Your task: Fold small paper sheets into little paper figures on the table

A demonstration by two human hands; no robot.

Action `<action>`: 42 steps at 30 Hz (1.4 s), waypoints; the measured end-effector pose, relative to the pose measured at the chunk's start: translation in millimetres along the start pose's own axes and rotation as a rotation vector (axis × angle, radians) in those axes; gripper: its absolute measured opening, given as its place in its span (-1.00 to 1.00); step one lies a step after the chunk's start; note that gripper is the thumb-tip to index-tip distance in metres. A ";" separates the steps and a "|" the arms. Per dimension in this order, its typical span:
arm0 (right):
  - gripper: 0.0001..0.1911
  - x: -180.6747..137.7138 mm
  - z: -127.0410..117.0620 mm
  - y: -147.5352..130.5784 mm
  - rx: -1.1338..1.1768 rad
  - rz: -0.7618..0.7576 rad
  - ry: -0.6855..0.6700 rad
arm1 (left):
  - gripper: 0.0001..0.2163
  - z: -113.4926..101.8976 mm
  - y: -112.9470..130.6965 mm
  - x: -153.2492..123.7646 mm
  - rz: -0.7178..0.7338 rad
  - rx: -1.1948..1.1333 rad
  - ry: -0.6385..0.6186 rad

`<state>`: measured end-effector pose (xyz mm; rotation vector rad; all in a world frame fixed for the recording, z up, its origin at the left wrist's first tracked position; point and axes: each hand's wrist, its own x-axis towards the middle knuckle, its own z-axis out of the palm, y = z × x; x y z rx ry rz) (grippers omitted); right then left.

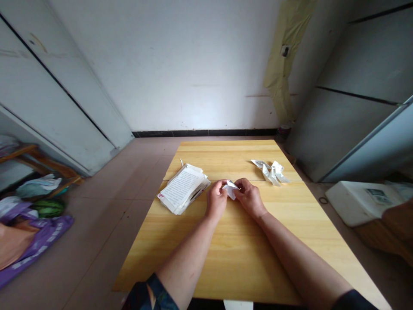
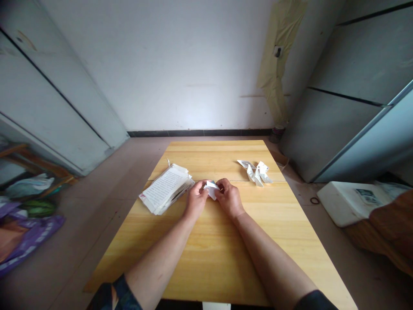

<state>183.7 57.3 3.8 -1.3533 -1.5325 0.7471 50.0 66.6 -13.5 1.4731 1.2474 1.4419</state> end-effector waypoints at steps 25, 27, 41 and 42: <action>-0.75 4.9 -0.1 3.9 0.292 0.086 0.027 | -0.59 -4.3 18.3 1.7 -0.259 -0.469 -0.228; -0.74 5.3 -0.2 4.1 0.314 0.097 0.036 | -0.55 -4.8 17.8 3.3 -0.285 -0.499 -0.246; -0.67 6.6 -5.0 0.5 0.613 0.175 -0.026 | -0.53 -8.3 13.3 2.9 -0.317 -0.498 -0.244; -0.67 6.3 -5.0 -0.5 0.640 0.183 -0.038 | -0.53 -7.8 12.6 3.2 -0.317 -0.512 -0.250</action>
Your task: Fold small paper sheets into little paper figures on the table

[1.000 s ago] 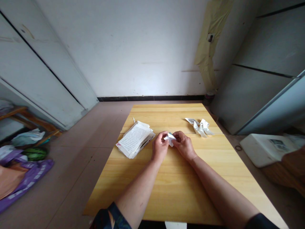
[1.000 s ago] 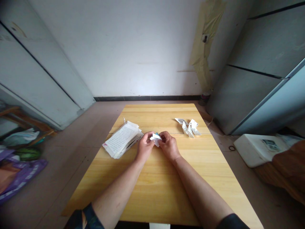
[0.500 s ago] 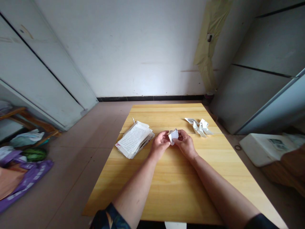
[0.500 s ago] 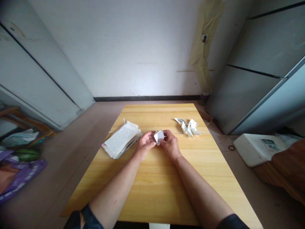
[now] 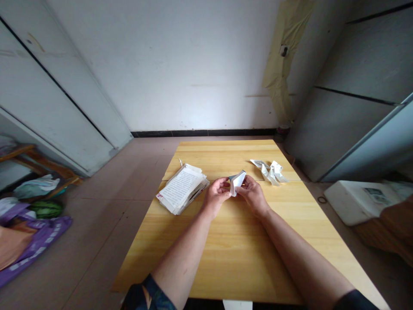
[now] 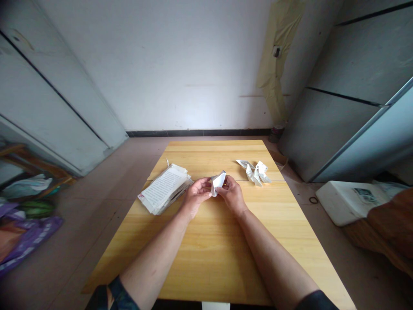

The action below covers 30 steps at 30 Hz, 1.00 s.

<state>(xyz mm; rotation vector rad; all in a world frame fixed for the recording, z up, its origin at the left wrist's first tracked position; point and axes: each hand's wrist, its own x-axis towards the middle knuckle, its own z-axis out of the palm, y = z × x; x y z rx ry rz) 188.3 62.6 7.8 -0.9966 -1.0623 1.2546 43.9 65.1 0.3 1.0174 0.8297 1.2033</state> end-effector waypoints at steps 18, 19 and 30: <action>-0.69 -1.6 -1.4 -3.5 0.172 0.100 -0.076 | -0.80 2.8 8.1 -4.4 0.008 0.191 0.121; -0.71 -1.0 -1.1 -2.9 0.139 0.078 -0.059 | -0.85 3.1 7.4 -4.9 0.001 0.252 0.132; -0.64 0.1 2.0 1.7 -0.114 -0.023 0.040 | -0.91 10.7 11.0 -7.8 -0.168 0.208 0.141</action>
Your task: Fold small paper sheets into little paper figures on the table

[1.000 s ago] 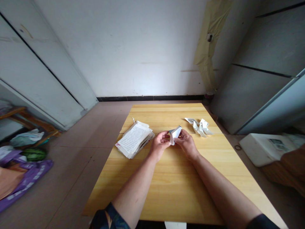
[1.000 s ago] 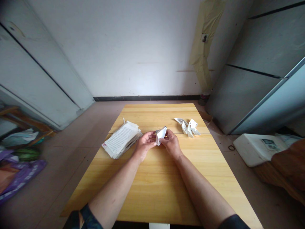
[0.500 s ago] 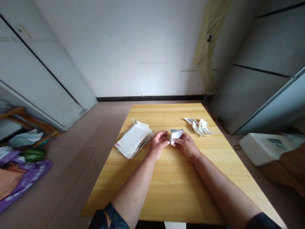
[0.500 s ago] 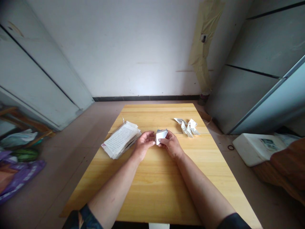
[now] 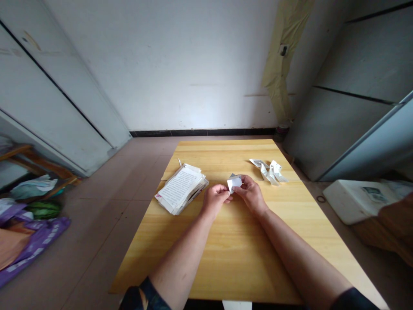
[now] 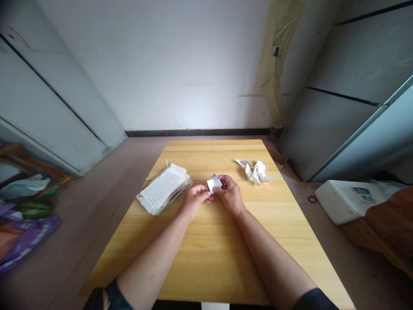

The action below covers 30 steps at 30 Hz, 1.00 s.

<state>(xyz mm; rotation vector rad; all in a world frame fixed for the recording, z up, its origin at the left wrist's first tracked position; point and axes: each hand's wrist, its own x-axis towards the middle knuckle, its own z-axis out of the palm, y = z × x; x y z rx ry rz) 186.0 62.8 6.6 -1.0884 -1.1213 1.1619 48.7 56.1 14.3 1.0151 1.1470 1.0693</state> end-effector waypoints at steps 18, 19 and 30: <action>-0.65 -3.5 6.1 0.0 -0.014 -0.040 -0.053 | -0.87 4.8 -1.8 -0.7 -0.022 -0.108 0.065; -0.65 -3.5 6.0 0.3 -0.037 -0.051 -0.053 | -0.87 5.9 -2.6 -0.6 -0.016 -0.102 0.075; -0.64 -5.9 6.5 -2.9 -0.286 -0.150 -0.005 | -0.93 8.3 -5.3 -0.4 -0.003 -0.059 0.086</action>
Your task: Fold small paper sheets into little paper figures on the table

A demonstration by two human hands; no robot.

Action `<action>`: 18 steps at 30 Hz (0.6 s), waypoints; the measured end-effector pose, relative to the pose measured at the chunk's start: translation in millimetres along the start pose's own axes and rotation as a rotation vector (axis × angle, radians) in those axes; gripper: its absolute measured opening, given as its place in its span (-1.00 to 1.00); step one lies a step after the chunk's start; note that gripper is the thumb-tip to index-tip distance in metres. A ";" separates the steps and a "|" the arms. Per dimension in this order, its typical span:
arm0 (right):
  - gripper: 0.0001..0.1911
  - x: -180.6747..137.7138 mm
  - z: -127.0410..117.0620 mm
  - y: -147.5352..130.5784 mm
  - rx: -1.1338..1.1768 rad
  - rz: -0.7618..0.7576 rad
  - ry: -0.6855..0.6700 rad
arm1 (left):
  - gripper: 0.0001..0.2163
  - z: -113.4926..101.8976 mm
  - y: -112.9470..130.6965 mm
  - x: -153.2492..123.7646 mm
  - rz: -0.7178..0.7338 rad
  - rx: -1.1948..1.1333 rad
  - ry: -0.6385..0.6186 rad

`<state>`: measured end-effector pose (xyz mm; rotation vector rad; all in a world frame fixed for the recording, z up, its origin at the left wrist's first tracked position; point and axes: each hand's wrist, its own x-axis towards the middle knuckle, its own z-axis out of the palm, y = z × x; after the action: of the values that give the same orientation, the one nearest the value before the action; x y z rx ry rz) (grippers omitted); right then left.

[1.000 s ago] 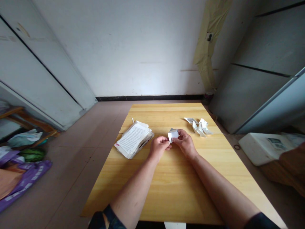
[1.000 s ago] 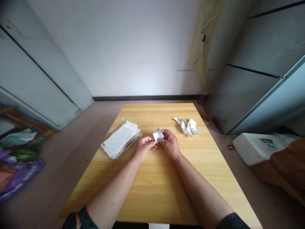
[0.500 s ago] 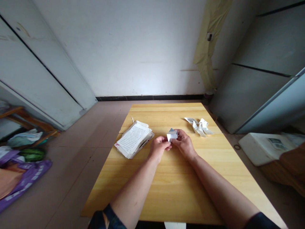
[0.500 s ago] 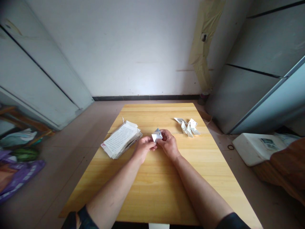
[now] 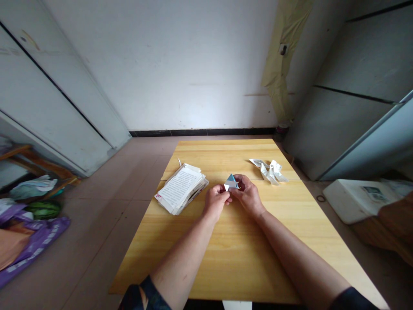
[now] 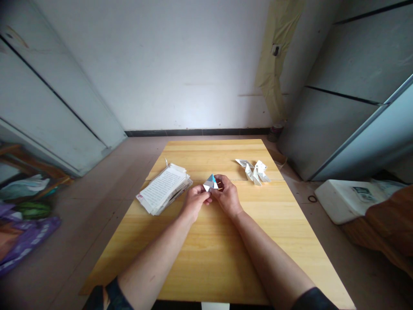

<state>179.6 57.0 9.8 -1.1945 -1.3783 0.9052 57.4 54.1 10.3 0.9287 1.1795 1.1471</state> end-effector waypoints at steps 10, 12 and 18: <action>-0.81 -8.1 -9.0 -6.7 -0.481 -0.488 0.107 | -0.90 0.3 2.6 -4.3 -0.139 -0.173 -0.080; -0.81 -8.3 -9.7 -7.5 -0.544 -0.564 0.081 | -0.89 -0.5 2.5 -4.5 -0.136 -0.173 -0.115; -0.75 -6.5 -12.6 -5.4 -0.599 -0.599 0.082 | -0.79 -4.5 5.6 -6.3 -0.103 -0.002 -0.225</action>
<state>190.7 48.4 15.6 -1.1169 -1.8630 0.0120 52.0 48.9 16.2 0.9575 1.0302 0.9346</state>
